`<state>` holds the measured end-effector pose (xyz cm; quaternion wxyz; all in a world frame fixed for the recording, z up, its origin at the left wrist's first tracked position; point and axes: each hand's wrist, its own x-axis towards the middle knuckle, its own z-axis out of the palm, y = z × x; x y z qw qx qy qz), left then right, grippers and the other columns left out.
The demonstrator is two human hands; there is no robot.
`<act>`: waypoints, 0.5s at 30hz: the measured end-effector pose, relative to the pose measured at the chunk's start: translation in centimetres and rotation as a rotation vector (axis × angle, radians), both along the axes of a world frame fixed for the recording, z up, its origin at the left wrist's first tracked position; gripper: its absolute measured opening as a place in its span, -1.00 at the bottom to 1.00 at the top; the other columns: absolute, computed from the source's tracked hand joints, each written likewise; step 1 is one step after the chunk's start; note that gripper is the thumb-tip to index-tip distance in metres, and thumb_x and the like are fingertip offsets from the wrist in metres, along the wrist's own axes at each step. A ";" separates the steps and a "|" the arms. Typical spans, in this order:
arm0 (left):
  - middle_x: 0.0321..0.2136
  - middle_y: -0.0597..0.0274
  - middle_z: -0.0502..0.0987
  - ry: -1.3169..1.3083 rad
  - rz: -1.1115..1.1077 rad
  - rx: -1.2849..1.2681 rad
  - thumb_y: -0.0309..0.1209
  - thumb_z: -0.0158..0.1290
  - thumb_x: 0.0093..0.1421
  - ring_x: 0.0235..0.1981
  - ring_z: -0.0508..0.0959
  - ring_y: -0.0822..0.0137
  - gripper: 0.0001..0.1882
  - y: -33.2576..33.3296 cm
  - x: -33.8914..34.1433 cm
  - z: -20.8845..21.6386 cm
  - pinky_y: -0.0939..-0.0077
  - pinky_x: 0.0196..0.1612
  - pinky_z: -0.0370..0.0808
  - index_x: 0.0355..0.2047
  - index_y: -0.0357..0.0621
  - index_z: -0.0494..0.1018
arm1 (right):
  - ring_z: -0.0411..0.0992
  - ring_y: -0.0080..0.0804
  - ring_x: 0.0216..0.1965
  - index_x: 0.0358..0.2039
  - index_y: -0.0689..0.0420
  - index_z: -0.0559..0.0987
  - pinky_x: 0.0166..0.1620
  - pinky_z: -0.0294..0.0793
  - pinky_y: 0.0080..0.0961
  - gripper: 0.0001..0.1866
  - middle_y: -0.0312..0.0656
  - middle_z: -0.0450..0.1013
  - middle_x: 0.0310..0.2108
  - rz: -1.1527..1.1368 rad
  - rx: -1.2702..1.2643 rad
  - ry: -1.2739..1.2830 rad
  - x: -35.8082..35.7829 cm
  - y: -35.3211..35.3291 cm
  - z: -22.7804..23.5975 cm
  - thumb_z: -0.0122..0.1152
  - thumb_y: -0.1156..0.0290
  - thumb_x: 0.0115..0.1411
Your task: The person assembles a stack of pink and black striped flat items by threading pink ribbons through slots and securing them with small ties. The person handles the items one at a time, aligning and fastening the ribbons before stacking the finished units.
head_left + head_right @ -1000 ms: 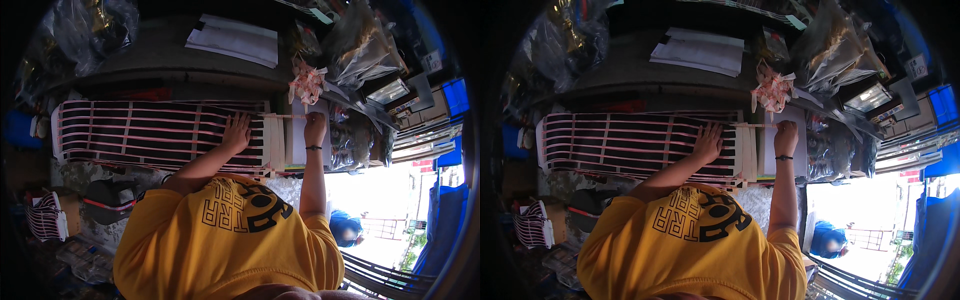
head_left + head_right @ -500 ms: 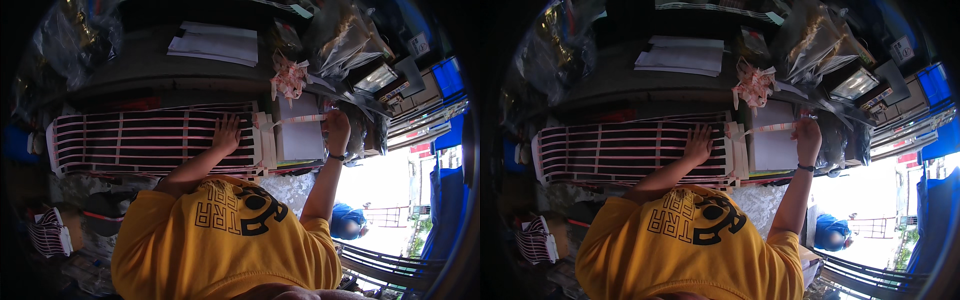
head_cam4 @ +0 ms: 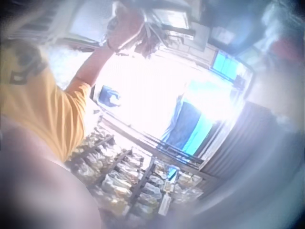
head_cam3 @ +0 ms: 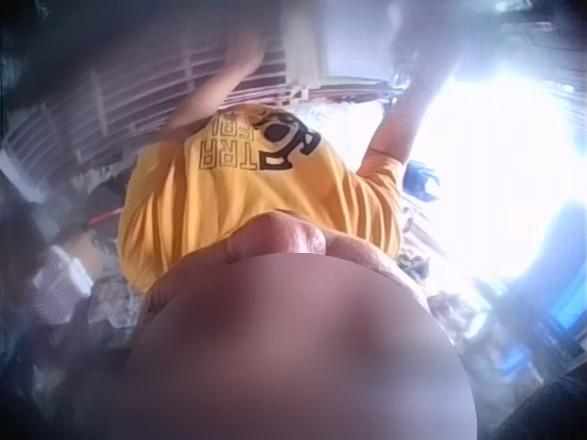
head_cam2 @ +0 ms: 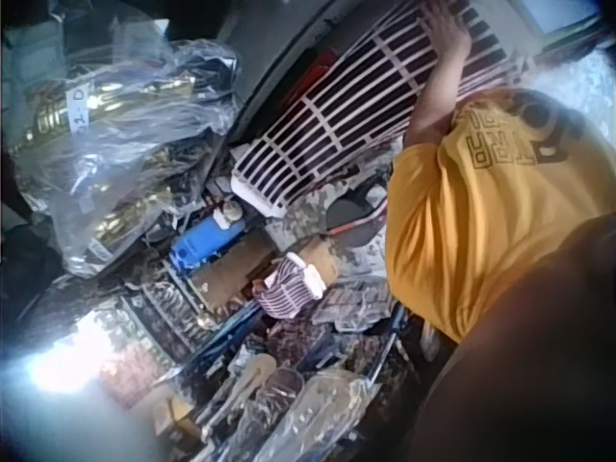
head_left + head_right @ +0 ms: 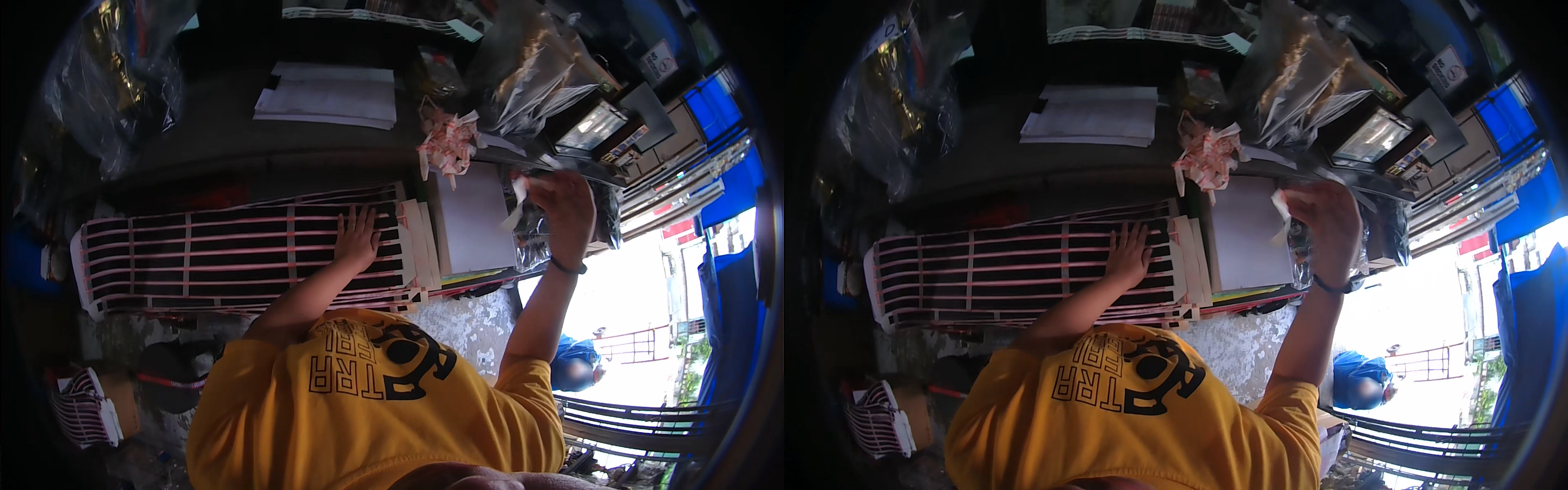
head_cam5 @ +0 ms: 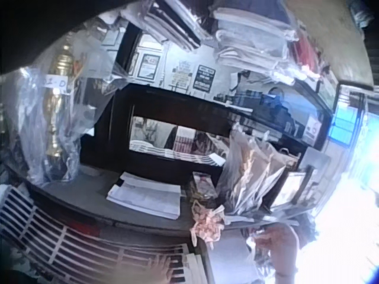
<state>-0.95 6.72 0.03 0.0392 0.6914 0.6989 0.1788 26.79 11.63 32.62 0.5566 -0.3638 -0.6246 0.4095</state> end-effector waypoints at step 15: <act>0.36 0.01 0.07 -0.037 -0.015 0.050 -0.07 -0.21 0.35 0.40 -0.02 -0.10 -0.37 -0.1 -0.1 -0.7 -0.18 0.37 -0.11 0.31 -0.17 0.14 | 0.36 -0.16 0.07 0.02 -0.06 0.52 0.15 0.16 -0.14 -0.67 -0.15 0.52 -0.12 -0.482 0.627 -0.914 -13.2 2.7 -8.6 0.10 0.33 0.23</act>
